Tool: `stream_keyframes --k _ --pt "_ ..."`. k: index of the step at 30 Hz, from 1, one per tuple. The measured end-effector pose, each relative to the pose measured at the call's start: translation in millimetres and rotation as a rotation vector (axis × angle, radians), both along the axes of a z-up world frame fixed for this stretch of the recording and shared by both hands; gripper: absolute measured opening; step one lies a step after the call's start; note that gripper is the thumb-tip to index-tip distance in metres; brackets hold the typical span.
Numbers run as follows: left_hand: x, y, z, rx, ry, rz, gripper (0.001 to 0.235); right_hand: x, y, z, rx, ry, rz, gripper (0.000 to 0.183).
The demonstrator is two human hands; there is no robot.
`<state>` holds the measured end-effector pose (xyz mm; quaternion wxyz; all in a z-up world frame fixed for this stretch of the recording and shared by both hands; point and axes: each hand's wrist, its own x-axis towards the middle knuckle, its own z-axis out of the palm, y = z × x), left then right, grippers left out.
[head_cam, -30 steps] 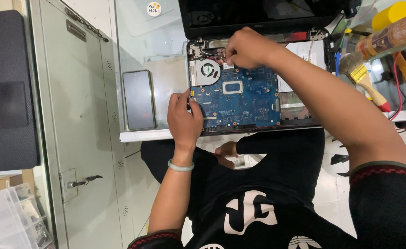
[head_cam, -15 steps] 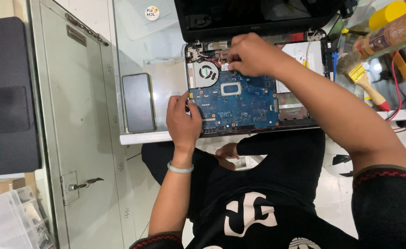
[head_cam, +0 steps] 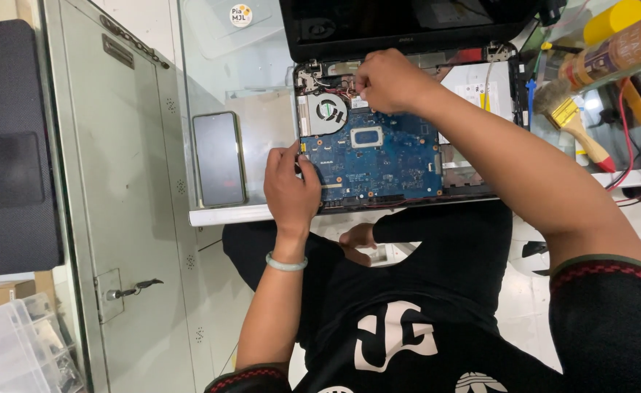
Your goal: The person removes the motherboard from a disassembled laptop, flips it over, and attempts to reseat it. They repeatedly lift and lower the board, aligning it with the chassis and connecting ribbon cables before finally placing it back into the laptop body.
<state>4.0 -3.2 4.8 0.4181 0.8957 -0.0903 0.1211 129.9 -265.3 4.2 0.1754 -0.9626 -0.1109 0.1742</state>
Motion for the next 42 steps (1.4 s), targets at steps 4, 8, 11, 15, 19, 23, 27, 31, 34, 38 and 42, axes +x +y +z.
stream_keyframes --k 4,8,11,15,19,23,27,31,34,38,42 --pt "-1 0 -2 -0.003 -0.015 0.001 0.031 -9 13 27 -0.029 0.077 -0.026 0.021" --pt "0 1 -2 -0.007 -0.007 -0.001 0.032 -2 2 11 0.224 -0.138 -0.170 0.010" --pt "1 1 -2 -0.007 -0.009 -0.008 0.032 0 -4 26 0.327 -0.178 -0.263 0.009" --pt "0 1 -2 -0.004 0.010 -0.004 0.033 -9 -6 66 0.261 -0.035 -0.317 0.014" --pt "-2 1 0 -0.008 0.005 0.004 0.032 -15 -12 60 0.259 -0.071 -0.234 0.012" --pt "2 3 10 0.036 -0.023 -0.100 0.033 -28 -10 60 0.383 -0.035 -0.295 0.018" --pt "23 -11 46 0.189 -0.194 -0.327 0.012 -41 -12 56 0.533 -0.010 -0.440 0.016" --pt "84 -44 26 0.252 -0.299 -0.400 0.019 -43 -20 34 0.650 -0.060 -0.444 0.013" --pt "117 -60 5 0.552 -0.272 -0.457 0.022 -45 -25 30 0.706 -0.118 -0.428 0.013" --pt "136 -59 6 0.483 -0.133 -0.598 0.009 -46 -20 38 0.712 -0.103 -0.416 0.014" --pt "145 -61 16 0.538 0.013 -0.640 0.006 -45 -17 40 0.678 -0.103 -0.411 0.016"
